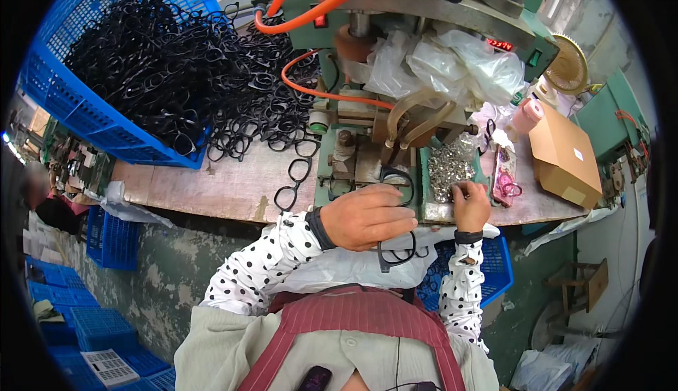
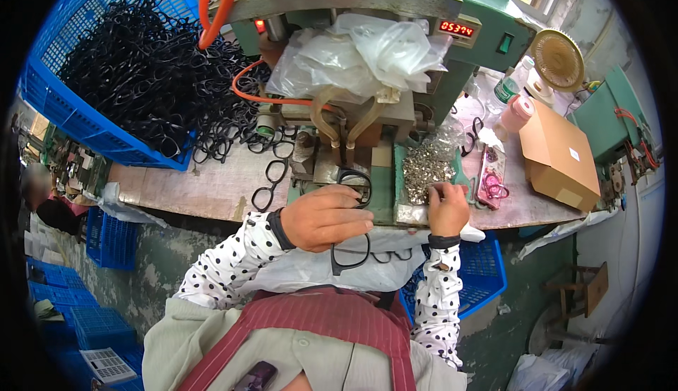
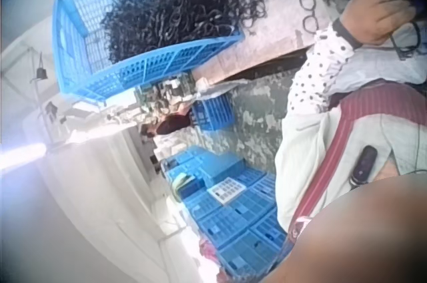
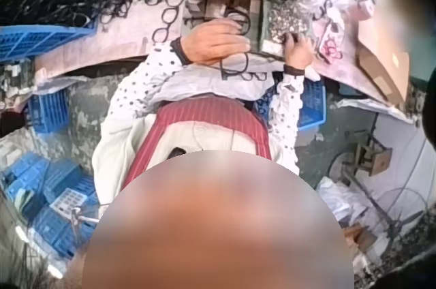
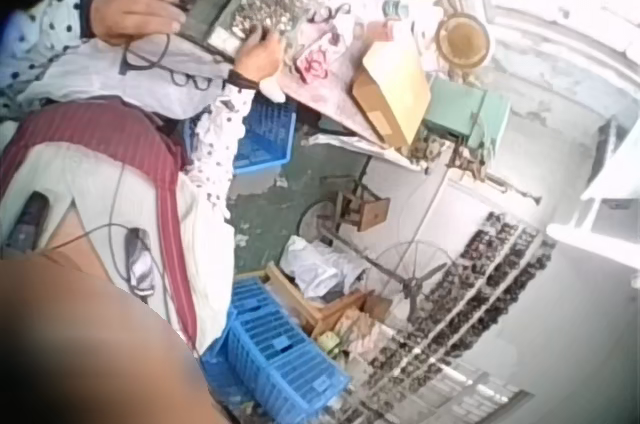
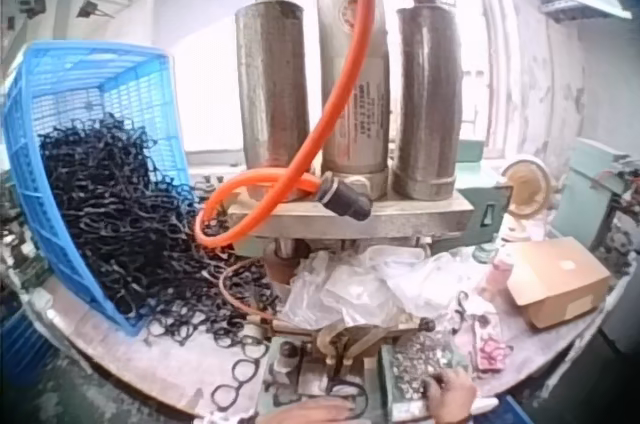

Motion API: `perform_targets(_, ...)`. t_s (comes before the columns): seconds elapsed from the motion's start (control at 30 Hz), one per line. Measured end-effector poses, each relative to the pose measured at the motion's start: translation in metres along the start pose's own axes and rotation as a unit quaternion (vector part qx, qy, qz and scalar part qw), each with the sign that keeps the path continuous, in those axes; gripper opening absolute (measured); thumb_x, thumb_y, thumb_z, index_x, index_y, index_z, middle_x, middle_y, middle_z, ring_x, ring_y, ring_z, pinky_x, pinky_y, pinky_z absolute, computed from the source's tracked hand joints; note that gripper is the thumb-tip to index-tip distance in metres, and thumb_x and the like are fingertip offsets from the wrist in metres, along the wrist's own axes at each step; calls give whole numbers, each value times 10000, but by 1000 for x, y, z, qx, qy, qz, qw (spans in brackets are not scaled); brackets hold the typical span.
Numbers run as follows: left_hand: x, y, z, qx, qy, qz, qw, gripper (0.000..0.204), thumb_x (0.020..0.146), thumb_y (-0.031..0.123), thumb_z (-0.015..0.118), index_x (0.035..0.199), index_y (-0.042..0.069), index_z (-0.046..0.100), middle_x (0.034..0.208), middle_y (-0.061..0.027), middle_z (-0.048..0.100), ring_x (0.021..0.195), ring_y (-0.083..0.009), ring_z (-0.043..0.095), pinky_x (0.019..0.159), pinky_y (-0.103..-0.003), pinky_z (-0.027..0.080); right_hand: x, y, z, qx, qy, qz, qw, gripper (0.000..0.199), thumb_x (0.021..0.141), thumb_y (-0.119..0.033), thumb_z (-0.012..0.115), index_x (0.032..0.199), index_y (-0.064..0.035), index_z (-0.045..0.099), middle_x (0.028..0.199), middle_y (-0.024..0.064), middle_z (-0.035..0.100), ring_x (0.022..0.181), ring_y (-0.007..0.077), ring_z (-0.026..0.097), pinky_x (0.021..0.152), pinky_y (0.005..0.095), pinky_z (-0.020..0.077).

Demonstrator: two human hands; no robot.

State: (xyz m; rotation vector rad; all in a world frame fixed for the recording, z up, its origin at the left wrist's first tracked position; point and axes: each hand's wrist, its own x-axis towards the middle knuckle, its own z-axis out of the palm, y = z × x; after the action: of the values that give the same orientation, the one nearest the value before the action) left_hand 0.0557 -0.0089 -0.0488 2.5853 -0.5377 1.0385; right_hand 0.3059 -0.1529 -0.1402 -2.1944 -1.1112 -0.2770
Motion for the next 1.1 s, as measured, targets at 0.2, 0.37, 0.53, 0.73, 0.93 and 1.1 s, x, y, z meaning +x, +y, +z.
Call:
perform_targets(0.2, -11, 14, -4, 98, 51, -44, 993, 418, 781, 154, 649, 1193, 103, 607, 1237, -80, 595, 1040, -274, 581, 1005, -513, 382, 8, -3, 6, 217, 73, 100, 968, 98, 823, -109, 691, 894, -43, 704, 808, 78, 662, 725, 181, 633, 671, 300, 493)
perform_targets(0.37, -103, 0, 19, 248, 227, -367, 868, 297, 805, 171, 685, 1085, 91, 625, 1155, -108, 568, 1039, -297, 512, 905, -446, 359, 4, -5, 6, 194, 90, 104, 971, 111, 866, -95, 642, 943, -38, 698, 826, 88, 683, 717, 173, 644, 670, 295, 501)
perform_targets(0.53, -158, -24, 28, 372, 70, -639, 670, 265, 790, 193, 707, 1049, 174, 653, 1206, -119, 546, 1181, -323, 416, 955, -516, 324, 4, -8, 9, 144, 128, 77, 978, 119, 874, -97, 637, 968, -49, 693, 851, 104, 697, 742, 237, 666, 678, 329, 512)
perform_targets(0.73, -169, -40, 9, 324, 133, -609, 712, 163, 838, 173, 666, 975, 96, 623, 1104, -83, 592, 1099, -316, 469, 924, -489, 323, 4, -9, 7, 147, 117, 73, 980, 90, 857, -88, 652, 932, -65, 697, 872, 85, 685, 788, 226, 653, 680, 327, 499)
perform_targets(0.93, -94, -18, -32, 251, 271, -502, 782, 121, 965, 142, 543, 964, 22, 563, 750, -103, 602, 639, -273, 571, 587, -361, 442, 17, -29, 10, 59, 142, 4, 988, 100, 858, -81, 632, 948, -83, 675, 877, 91, 668, 831, 282, 630, 745, 380, 485)
perform_targets(1.1, -54, 2, -37, 260, 265, -325, 870, 164, 848, 29, 641, 992, 31, 562, 853, -101, 655, 706, -280, 601, 639, -356, 470, 23, -22, 16, -8, 128, 1, 992, 132, 857, -69, 610, 984, -74, 647, 916, 113, 656, 872, 312, 621, 793, 406, 472)
